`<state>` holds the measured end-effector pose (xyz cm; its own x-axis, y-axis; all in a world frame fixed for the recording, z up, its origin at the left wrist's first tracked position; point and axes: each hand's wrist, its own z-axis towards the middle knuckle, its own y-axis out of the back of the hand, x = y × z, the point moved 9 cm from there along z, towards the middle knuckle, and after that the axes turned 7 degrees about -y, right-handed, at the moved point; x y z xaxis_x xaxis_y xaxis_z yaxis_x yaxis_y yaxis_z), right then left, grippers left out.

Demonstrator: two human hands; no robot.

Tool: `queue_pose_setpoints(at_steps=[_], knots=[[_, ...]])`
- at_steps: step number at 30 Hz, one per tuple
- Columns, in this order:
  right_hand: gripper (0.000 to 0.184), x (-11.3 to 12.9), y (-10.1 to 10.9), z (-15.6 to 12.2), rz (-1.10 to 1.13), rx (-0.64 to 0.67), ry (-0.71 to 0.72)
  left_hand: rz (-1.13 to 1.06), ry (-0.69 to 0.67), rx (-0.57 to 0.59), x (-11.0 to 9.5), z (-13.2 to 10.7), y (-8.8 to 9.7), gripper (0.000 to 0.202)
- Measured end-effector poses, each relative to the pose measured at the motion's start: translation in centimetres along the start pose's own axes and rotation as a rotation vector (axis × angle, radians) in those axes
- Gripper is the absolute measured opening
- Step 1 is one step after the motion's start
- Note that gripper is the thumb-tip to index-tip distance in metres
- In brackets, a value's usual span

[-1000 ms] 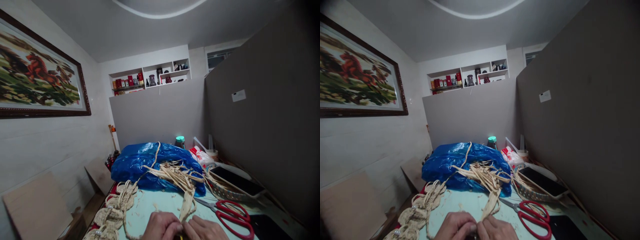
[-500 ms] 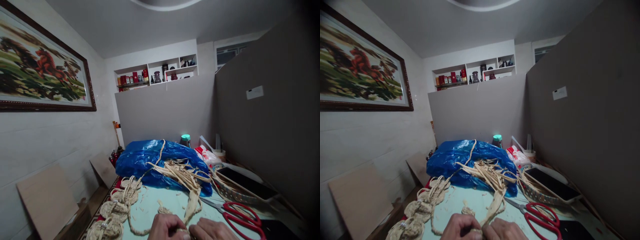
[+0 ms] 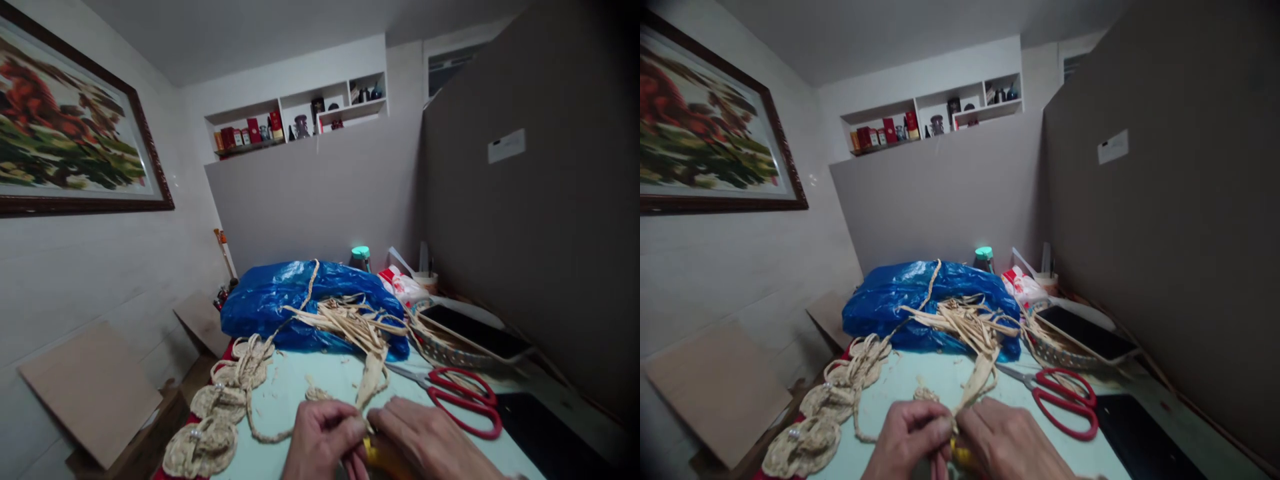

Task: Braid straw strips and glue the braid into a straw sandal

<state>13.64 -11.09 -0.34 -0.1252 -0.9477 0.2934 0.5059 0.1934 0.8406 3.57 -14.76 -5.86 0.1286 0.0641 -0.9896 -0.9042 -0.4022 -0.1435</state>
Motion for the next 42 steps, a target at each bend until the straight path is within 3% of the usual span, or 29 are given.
queue_pose_setpoints(at_steps=[4, 9, 12, 24, 35, 42], knots=[[0.013, 0.4, 2.3, -0.3, 0.056, -0.156, -0.012, -0.062, -0.045, -0.043, -1.1, -0.8, -0.3, 0.027], [0.013, 1.8, 5.4, -1.1, -0.103, -0.462, 0.070, -0.107, -0.086, -0.130, -1.8, -1.5, -0.4, 0.017], [0.012, 2.5, 6.0, -1.5, -0.190, -0.542, 0.060, -0.116, -0.096, -0.181, -2.1, -1.8, -0.3, 0.016], [0.012, 2.9, 4.6, -1.6, -0.265, -0.486, 0.055, -0.100, -0.103, -0.183, -2.2, -2.5, -1.0, 0.015], [0.024, 2.7, 2.4, -1.2, -0.116, -0.368, 0.160, -0.030, -0.119, -0.189, -0.7, -2.8, 0.0, 0.015], [0.024, 2.3, 2.3, -1.5, -0.016, -0.314, 0.195, 0.118, -0.118, -0.114, -1.3, -2.6, -0.3, 0.016]])
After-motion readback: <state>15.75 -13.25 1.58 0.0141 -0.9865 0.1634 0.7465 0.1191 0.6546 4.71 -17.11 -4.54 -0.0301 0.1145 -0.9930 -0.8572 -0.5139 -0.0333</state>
